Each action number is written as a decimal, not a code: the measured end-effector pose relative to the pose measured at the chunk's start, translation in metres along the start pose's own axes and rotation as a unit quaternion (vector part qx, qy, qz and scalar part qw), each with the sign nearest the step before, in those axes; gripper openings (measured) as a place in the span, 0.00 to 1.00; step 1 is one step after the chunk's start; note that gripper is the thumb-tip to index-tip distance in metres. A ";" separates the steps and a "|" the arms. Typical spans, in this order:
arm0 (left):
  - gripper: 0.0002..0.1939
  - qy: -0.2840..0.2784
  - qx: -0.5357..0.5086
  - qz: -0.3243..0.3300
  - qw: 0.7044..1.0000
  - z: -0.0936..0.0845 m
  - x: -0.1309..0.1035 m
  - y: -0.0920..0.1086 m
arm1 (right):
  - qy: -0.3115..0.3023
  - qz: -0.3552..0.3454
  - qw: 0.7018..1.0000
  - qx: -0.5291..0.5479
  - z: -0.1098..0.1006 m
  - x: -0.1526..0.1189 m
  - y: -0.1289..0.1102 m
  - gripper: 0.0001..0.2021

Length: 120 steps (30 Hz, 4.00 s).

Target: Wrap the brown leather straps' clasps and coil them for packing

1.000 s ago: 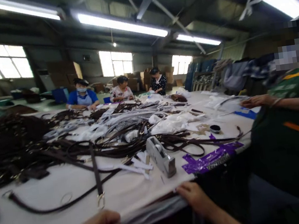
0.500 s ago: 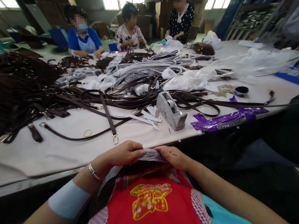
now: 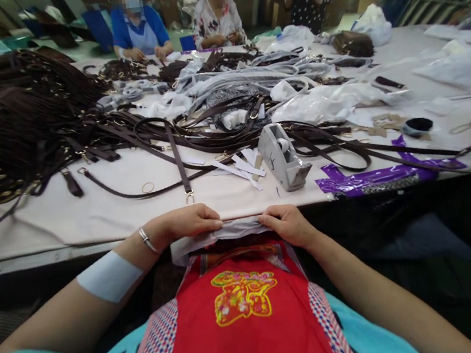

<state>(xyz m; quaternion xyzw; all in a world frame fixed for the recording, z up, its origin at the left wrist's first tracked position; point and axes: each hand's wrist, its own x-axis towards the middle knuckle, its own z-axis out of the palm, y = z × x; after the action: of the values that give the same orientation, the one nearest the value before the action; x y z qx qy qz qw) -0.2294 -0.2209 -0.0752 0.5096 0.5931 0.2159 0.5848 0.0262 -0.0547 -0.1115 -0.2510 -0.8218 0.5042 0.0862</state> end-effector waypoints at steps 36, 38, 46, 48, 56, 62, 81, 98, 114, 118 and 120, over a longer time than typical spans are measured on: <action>0.26 0.012 0.016 0.049 0.999 0.028 0.034 0.008 | -0.081 0.030 0.985 0.148 0.018 -0.001 -0.008 0.21; 0.29 -0.037 -0.024 0.028 0.999 0.019 0.020 -0.003 | -0.071 0.042 0.984 0.155 0.010 -0.001 -0.006 0.22; 0.24 -0.068 -0.183 -0.027 0.980 0.017 -0.016 -0.037 | -0.019 0.103 0.979 0.174 -0.007 -0.001 0.010 0.23; 0.23 -0.054 -0.193 -0.016 0.980 0.019 -0.020 -0.042 | -0.019 0.110 0.975 0.193 -0.008 0.000 0.014 0.22; 0.22 -0.036 -0.208 -0.005 0.978 0.015 -0.045 -0.053 | 0.084 0.150 0.944 0.283 -0.019 0.002 0.022 0.25; 0.18 -0.086 -0.284 -0.015 0.955 0.026 -0.042 -0.051 | 0.092 0.145 0.938 0.301 -0.016 0.007 0.017 0.24; 0.05 0.300 -0.578 0.286 0.703 0.021 -0.011 0.042 | -0.022 0.014 0.947 0.320 0.019 0.000 0.012 0.33; 0.13 0.659 -0.230 0.318 0.642 0.008 0.004 0.024 | -0.135 0.114 0.936 0.306 0.048 -0.016 -0.001 0.25; 0.26 0.190 0.397 0.270 0.856 0.026 -0.004 0.015 | -0.297 0.036 0.932 0.204 0.010 -0.022 -0.025 0.22; 0.04 0.126 0.543 0.174 0.812 0.012 0.005 0.029 | -0.234 -0.078 0.968 -0.047 0.003 -0.020 -0.031 0.19; 0.06 0.172 0.578 0.127 0.788 0.008 0.007 0.033 | -0.138 -0.107 0.974 -0.144 0.001 -0.021 -0.029 0.17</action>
<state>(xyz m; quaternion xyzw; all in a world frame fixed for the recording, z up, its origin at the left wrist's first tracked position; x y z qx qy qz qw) -0.2092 -0.2053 -0.0523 0.7771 0.6282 -0.0108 0.0366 0.0348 -0.0764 -0.0842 -0.0990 -0.9118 0.3983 -0.0115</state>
